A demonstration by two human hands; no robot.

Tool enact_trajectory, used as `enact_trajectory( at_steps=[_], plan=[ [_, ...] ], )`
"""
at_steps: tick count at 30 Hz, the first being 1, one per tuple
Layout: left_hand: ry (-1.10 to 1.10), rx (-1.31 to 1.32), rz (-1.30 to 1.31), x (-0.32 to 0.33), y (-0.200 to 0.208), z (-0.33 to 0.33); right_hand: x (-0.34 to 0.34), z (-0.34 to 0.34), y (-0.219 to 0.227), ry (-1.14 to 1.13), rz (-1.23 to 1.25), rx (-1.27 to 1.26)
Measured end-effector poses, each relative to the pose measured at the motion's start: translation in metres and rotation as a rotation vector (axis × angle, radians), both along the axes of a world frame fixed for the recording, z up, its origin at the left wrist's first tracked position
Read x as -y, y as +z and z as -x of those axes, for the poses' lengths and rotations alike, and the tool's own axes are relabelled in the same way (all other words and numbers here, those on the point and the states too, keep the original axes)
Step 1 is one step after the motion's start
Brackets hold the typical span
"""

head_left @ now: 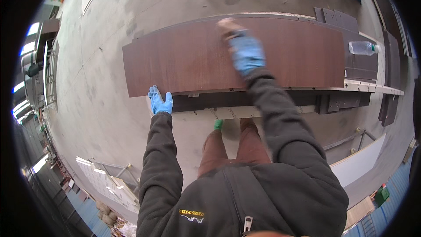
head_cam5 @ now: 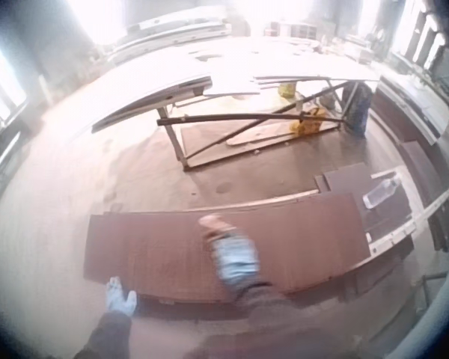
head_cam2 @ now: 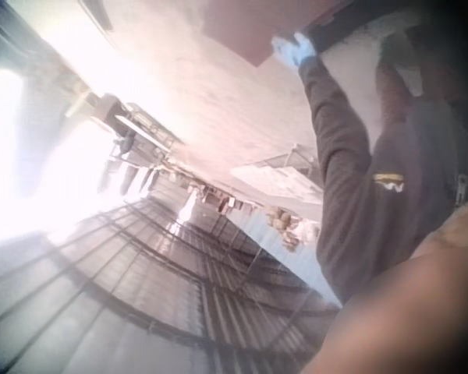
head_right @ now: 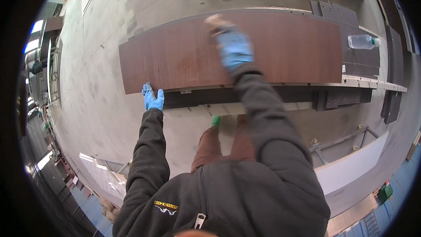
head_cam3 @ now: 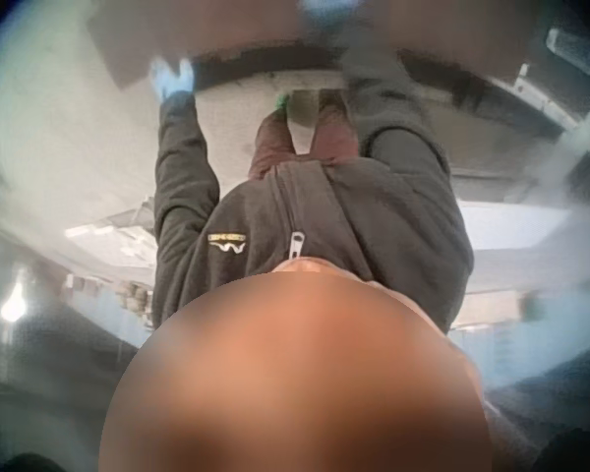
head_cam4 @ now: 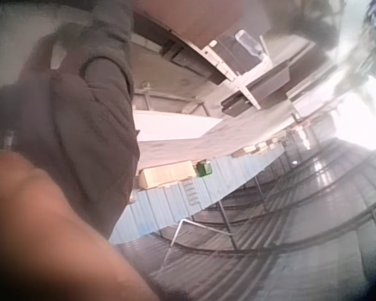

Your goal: The person wipes the surfaces of several large flat panels with a cloth, occasionally using a water bottle to moisten the cloth. They handle each panel one at a time, wiping both sides and placing them on a nearby rack.

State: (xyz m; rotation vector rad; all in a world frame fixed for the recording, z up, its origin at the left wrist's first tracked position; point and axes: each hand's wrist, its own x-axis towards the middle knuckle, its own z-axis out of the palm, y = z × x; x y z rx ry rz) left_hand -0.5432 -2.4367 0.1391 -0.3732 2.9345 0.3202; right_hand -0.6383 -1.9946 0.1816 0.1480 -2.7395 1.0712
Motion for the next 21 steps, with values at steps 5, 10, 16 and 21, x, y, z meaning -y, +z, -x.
enact_trajectory(
  at_steps=[5, 10, 16, 21],
  plan=[
    [-0.005, -0.051, -0.047, 0.003, -0.001, 0.0, -0.198, -0.033, 0.001, -0.493, -0.528, -0.045],
    [0.327, -0.356, -0.228, 0.092, -0.011, 0.017, -0.261, -0.049, -0.054, -0.52, -0.696, -0.02],
    [0.723, -0.25, -1.056, 0.221, -0.051, 0.067, -0.166, 0.001, -0.08, -0.718, -0.527, -0.239],
    [0.872, -0.133, -1.407, 0.232, -0.065, 0.068, 0.159, 0.064, -0.032, -0.203, -0.372, -0.104]
  ],
)
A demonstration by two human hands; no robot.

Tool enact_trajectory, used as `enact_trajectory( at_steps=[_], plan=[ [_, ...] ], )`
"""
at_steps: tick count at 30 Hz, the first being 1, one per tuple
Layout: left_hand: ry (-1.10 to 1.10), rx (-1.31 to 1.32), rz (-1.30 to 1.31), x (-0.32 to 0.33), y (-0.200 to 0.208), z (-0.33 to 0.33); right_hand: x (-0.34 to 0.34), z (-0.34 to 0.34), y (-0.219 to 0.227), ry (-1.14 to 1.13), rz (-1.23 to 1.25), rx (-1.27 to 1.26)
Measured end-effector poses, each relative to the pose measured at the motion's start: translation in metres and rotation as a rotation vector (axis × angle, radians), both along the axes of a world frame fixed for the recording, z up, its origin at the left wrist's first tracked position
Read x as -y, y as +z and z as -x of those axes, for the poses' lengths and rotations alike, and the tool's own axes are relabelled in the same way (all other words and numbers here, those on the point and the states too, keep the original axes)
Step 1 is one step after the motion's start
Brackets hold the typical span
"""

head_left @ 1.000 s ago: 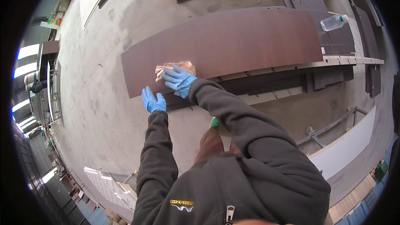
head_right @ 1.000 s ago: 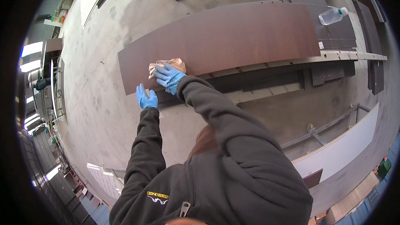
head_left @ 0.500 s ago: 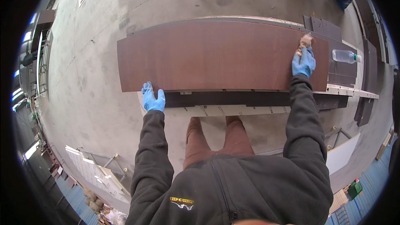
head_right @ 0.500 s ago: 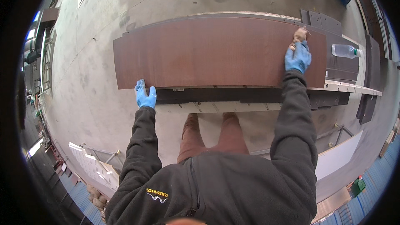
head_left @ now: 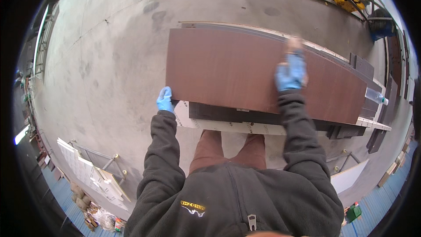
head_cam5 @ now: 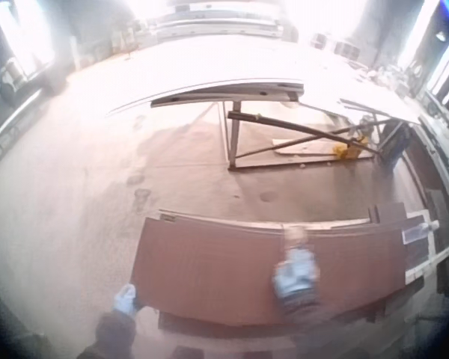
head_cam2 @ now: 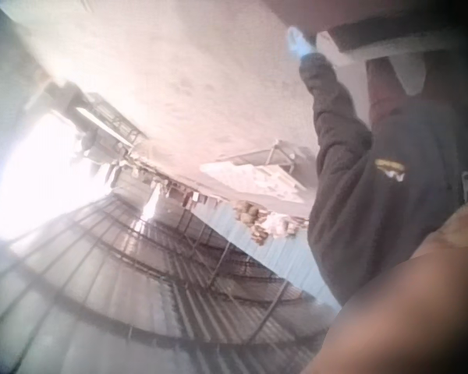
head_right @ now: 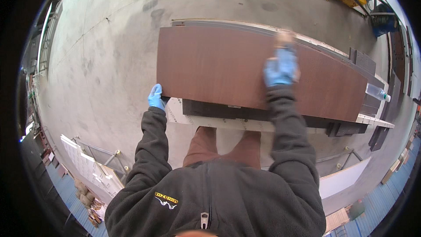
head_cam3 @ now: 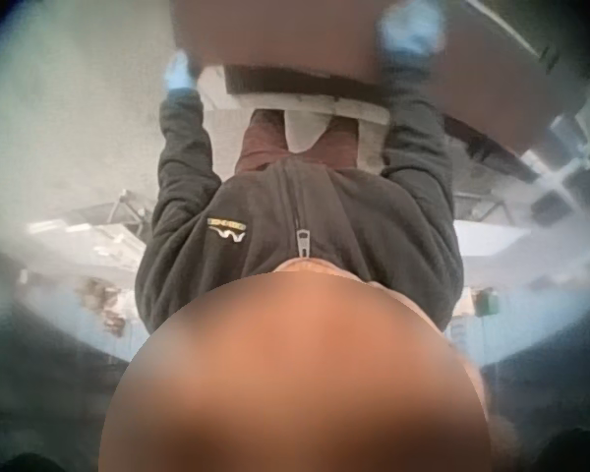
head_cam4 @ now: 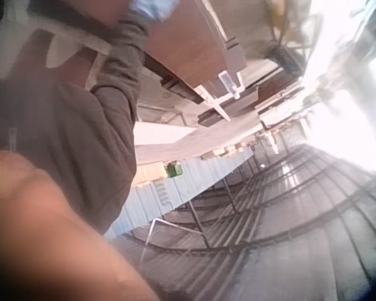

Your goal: The person wipes the surfaces of several large flat panels with a cloth, occasionally using a water bottle to moisten the cloth. They handle each panel one at a time, wiping both sides and placing them on a nearby rack.

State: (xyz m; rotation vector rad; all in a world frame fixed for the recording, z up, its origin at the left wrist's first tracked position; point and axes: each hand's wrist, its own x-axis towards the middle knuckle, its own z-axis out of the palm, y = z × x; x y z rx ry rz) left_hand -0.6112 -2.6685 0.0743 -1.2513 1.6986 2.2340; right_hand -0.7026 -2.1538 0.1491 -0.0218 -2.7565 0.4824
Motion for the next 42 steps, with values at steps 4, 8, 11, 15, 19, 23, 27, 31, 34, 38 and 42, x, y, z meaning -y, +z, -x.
enact_trajectory(
  at_steps=[4, 8, 11, 15, 19, 23, 27, 31, 34, 38, 42],
  plan=[
    [0.003, 0.001, -0.135, 0.003, 0.011, 0.001, 0.19, 0.029, 0.019, 0.513, 0.112, 0.075],
    [-0.041, 0.075, -0.12, 0.005, 0.018, 0.004, 0.206, 0.05, 0.022, 0.133, 0.692, 0.203],
    [-0.048, 0.003, -0.138, 0.002, 0.022, 0.004, 0.171, 0.059, 0.024, -0.114, 1.413, 0.4],
    [-0.072, 0.051, -0.095, -0.002, 0.027, 0.006, 0.14, 0.063, 0.03, -0.26, 1.412, 0.438],
    [-0.059, 0.065, -0.066, -0.002, 0.024, 0.006, 0.134, 0.062, 0.021, -0.077, 1.212, 0.393],
    [-0.047, 0.068, -0.004, -0.004, 0.016, 0.004, 0.127, 0.068, 0.017, -0.142, 0.558, 0.53],
    [-0.034, 0.04, -0.022, -0.006, 0.016, 0.003, 0.143, 0.064, 0.044, -0.118, 1.13, 0.467],
    [-0.019, 0.049, 0.011, -0.007, 0.013, 0.002, 0.208, 0.028, 0.069, 0.346, 0.674, 0.38],
    [-0.036, 0.054, 0.029, -0.003, 0.005, 0.0, 0.26, -0.004, 0.055, 0.607, 0.467, 0.536],
    [-0.03, 0.049, 0.019, 0.001, -0.002, -0.001, 0.295, -0.031, 0.031, 0.563, 0.292, 0.481],
    [-0.015, 0.069, -0.079, 0.0, 0.004, -0.002, 0.29, -0.022, 0.032, 0.556, 0.423, 0.563]
  ],
)
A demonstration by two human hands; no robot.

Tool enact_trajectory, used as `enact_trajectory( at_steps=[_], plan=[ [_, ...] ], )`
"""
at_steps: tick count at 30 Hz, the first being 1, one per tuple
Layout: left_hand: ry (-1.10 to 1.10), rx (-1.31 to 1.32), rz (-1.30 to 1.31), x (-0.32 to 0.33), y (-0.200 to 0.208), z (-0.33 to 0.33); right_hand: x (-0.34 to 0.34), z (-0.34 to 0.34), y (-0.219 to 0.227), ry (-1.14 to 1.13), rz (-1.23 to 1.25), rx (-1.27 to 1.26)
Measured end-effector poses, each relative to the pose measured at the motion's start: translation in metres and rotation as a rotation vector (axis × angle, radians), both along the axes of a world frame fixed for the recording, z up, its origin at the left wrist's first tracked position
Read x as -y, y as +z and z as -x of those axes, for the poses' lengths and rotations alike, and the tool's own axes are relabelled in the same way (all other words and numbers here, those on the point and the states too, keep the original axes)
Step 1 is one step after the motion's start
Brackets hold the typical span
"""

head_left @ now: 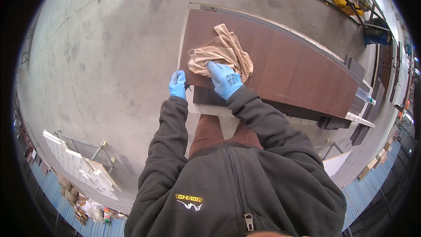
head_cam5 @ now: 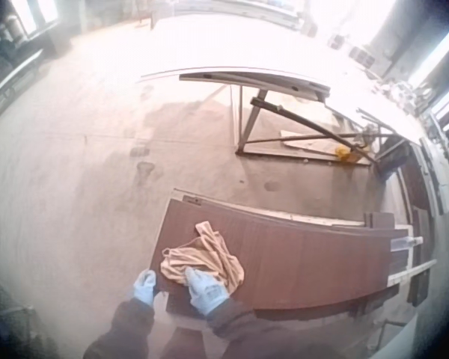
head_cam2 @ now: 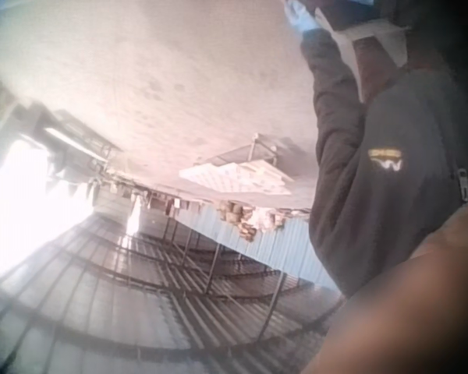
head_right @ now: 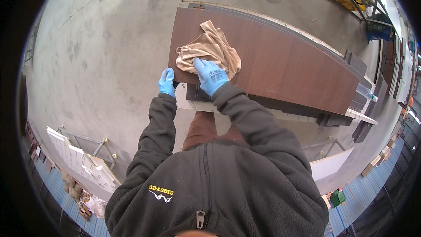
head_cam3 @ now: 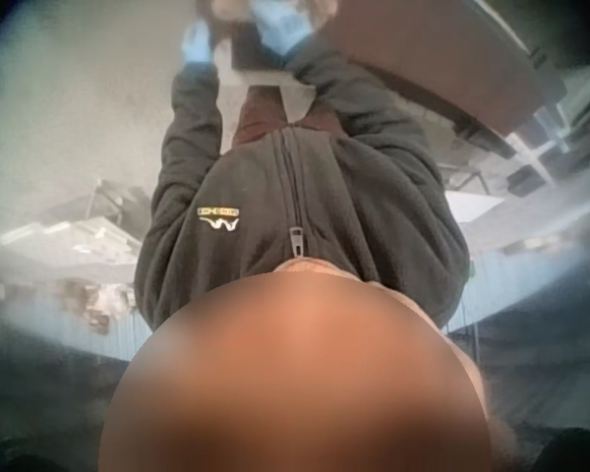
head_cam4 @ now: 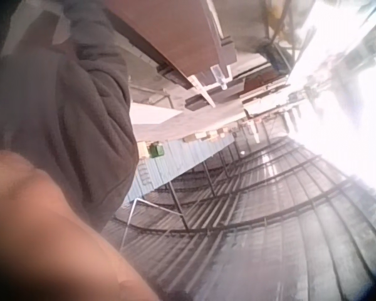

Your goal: The person wipes the surfaces of several large flat panels with a cloth, occasionally using a water bottle to moisten the cloth. They handle each panel one at a time, wiping both sides and placing them on a nearby rack.

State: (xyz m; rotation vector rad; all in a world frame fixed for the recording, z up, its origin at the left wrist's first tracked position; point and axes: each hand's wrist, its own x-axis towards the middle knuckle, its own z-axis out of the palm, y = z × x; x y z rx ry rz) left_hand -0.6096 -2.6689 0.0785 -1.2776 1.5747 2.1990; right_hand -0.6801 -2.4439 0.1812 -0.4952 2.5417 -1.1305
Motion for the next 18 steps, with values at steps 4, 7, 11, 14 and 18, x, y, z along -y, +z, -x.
enact_trajectory(
  at_steps=[4, 7, 11, 14, 18],
  plan=[
    [-0.033, -0.008, 0.001, -0.001, 0.008, 0.002, -0.024, 0.032, 0.016, -0.214, 0.245, -0.006],
    [-0.046, -0.026, 0.034, -0.002, 0.01, 0.004, -0.038, 0.048, 0.021, -0.623, 0.627, 0.253],
    [-0.054, -0.04, 0.031, -0.004, 0.013, 0.005, -0.034, 0.049, 0.021, -0.872, 0.788, 0.332],
    [-0.038, -0.013, -0.016, -0.004, 0.015, 0.006, -0.031, 0.047, 0.024, -0.588, 0.461, 0.357],
    [-0.045, -0.057, -0.011, -0.002, 0.013, 0.006, -0.038, 0.053, 0.025, -0.342, 0.03, -0.118]
  ],
)
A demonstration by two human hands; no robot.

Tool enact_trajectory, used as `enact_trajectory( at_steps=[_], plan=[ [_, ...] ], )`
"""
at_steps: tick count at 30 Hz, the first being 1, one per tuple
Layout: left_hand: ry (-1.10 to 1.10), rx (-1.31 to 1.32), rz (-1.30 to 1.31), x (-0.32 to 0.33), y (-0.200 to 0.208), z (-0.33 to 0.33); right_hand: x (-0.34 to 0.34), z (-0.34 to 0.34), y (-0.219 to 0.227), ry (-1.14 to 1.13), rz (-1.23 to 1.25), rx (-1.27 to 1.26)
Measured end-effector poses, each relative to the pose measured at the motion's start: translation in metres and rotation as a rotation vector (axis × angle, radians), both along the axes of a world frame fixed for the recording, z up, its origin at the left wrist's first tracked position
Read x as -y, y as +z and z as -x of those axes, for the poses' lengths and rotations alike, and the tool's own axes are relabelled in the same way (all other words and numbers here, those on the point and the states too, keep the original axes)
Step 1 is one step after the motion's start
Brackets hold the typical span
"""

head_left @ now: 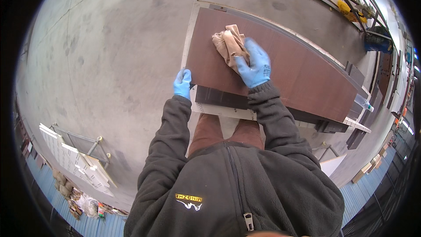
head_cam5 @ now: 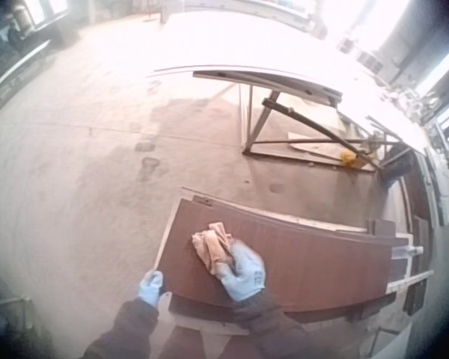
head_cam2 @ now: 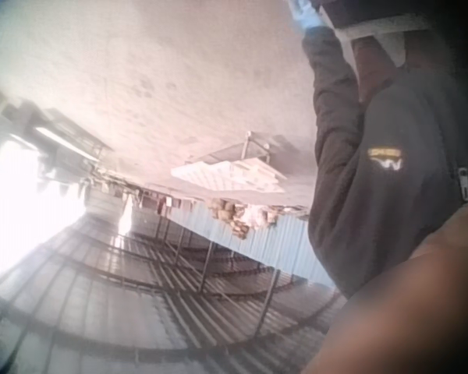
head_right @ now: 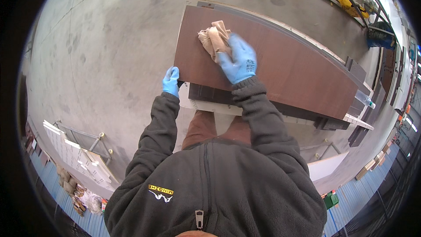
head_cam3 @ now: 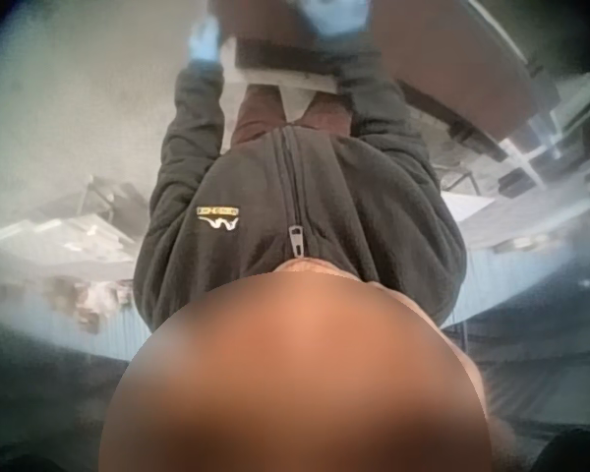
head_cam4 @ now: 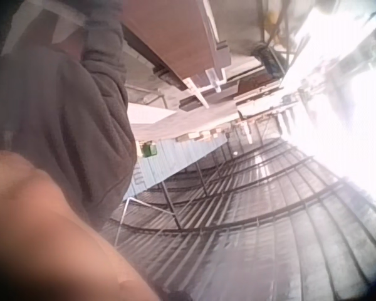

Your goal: The person wipes the surfaces of several large flat panels with a cloth, occasionally using a water bottle to moisten the cloth. They handle each panel one at a time, wiping both sides and placing them on a nearby rack.

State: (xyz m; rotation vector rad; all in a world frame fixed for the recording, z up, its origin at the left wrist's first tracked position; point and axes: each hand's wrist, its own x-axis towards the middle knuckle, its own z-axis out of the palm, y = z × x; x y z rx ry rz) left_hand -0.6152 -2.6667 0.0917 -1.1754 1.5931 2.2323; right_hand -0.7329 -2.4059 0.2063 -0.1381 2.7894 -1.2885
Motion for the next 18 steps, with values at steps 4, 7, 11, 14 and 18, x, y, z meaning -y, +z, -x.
enact_trajectory(
  at_steps=[4, 7, 11, 14, 18],
  plan=[
    [-0.008, 0.015, -0.006, 0.002, -0.006, -0.002, -0.002, 0.001, -0.011, -0.016, -0.412, 0.013],
    [0.004, 0.034, -0.007, 0.001, -0.008, -0.004, -0.002, 0.0, -0.011, -0.053, -0.357, 0.213],
    [0.016, 0.021, 0.022, 0.001, -0.01, -0.004, -0.014, 0.008, 0.02, -0.16, -0.386, -0.016],
    [-0.008, 0.021, -0.019, 0.001, -0.01, -0.004, -0.014, 0.013, 0.051, -0.113, -0.454, -0.174],
    [0.028, 0.054, 0.002, 0.0, -0.008, -0.003, 0.01, 0.004, 0.065, 0.573, -0.517, -0.154]
  ],
)
